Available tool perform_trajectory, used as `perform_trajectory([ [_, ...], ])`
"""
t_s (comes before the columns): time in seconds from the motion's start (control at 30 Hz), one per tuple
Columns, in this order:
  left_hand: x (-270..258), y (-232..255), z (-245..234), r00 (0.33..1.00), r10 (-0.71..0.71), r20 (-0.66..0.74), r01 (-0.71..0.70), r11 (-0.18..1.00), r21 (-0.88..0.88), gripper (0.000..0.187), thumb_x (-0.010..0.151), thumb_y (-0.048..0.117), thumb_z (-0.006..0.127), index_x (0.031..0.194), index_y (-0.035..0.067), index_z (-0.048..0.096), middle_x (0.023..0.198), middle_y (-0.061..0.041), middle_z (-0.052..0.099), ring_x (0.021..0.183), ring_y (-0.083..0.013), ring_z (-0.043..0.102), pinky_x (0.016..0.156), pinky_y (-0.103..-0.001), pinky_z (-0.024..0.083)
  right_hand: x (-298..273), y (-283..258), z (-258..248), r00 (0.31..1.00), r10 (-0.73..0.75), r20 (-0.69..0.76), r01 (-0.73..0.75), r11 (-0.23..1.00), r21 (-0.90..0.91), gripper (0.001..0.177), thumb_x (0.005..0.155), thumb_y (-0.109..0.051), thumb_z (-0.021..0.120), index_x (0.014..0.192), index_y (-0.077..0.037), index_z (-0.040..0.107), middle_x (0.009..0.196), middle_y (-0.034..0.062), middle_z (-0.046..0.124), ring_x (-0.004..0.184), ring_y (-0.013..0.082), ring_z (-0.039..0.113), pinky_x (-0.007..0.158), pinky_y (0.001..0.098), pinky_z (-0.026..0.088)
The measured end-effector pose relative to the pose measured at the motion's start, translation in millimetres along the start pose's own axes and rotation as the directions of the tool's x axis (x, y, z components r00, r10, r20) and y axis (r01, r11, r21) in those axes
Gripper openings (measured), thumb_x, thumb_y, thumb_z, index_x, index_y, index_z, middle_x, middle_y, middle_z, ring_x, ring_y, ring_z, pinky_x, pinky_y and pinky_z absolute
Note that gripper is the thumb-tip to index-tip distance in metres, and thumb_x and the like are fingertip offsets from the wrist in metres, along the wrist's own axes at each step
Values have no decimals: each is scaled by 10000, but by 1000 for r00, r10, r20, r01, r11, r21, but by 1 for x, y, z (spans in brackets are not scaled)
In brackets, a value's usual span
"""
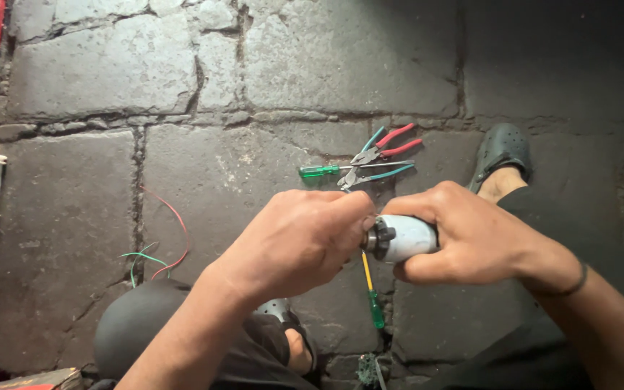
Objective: The person disassembles a small pump motor, separating the pump housing from the motor by hand and removing components from the motor shaft using a screwdriver and pliers.
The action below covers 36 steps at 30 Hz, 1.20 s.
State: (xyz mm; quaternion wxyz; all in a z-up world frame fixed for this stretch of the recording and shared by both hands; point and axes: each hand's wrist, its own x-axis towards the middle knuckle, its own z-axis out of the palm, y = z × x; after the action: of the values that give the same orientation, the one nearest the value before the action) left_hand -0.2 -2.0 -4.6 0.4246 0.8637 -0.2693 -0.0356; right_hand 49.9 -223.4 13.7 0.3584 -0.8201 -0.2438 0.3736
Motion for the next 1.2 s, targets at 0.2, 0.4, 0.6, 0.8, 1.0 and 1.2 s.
perform_trajectory([
  [0.2, -6, -12, -8, 967, -240, -87, 216, 951, -222, 241, 1072, 258, 546, 974, 49, 617, 751, -121, 675, 702, -296, 660, 626, -390, 508, -8, 8, -11, 982, -187, -15, 186, 964, 191, 331, 663, -110, 780, 988, -66, 732, 721, -15, 714, 656, 72, 636, 555, 270, 509],
  [0.4, 4, -46, 6, 855, -504, -126, 116, 422, -899, 323, 1093, 318, 490, 1025, 31, 621, 865, -119, 708, 765, -175, 665, 694, -332, 547, -14, 8, -12, 958, -284, -22, 281, 929, 242, 347, 698, -109, 817, 1026, -51, 717, 804, -21, 699, 743, 67, 609, 622, 262, 501],
  [0.6, 5, -61, 11, 626, -772, 107, 169, 1, -986, 357, 975, 414, 532, 934, 70, 618, 809, -158, 709, 674, -265, 692, 643, -419, 570, -17, 14, -11, 940, -338, -31, 326, 873, 362, 327, 757, -75, 785, 1071, -38, 700, 871, -23, 687, 812, 75, 620, 680, 269, 521],
  [0.8, 4, -60, 11, 638, -744, 199, 115, -163, -980, 404, 921, 455, 582, 924, 57, 650, 825, -107, 696, 726, -250, 687, 694, -460, 592, -22, 19, -9, 962, -272, -35, 262, 874, 409, 350, 744, -41, 786, 1083, -37, 701, 814, -16, 666, 752, 72, 599, 626, 262, 507],
  [1.0, -1, -67, 21, 611, -770, 183, 123, -135, -983, 377, 931, 463, 606, 959, 89, 645, 852, -84, 693, 772, -223, 679, 710, -467, 588, -27, 21, -9, 943, -325, -74, 328, 863, 385, 373, 745, -34, 785, 1104, -41, 682, 910, -5, 696, 857, 84, 638, 719, 270, 544],
  [1.2, -11, -92, 35, 545, -795, 264, 195, -186, -963, 543, 856, 559, 666, 953, 27, 617, 855, -137, 673, 772, -279, 696, 786, -535, 634, -30, 27, -9, 951, -303, -59, 300, 864, 403, 371, 745, -39, 796, 1100, -43, 688, 896, -3, 702, 843, 87, 645, 705, 272, 549],
])
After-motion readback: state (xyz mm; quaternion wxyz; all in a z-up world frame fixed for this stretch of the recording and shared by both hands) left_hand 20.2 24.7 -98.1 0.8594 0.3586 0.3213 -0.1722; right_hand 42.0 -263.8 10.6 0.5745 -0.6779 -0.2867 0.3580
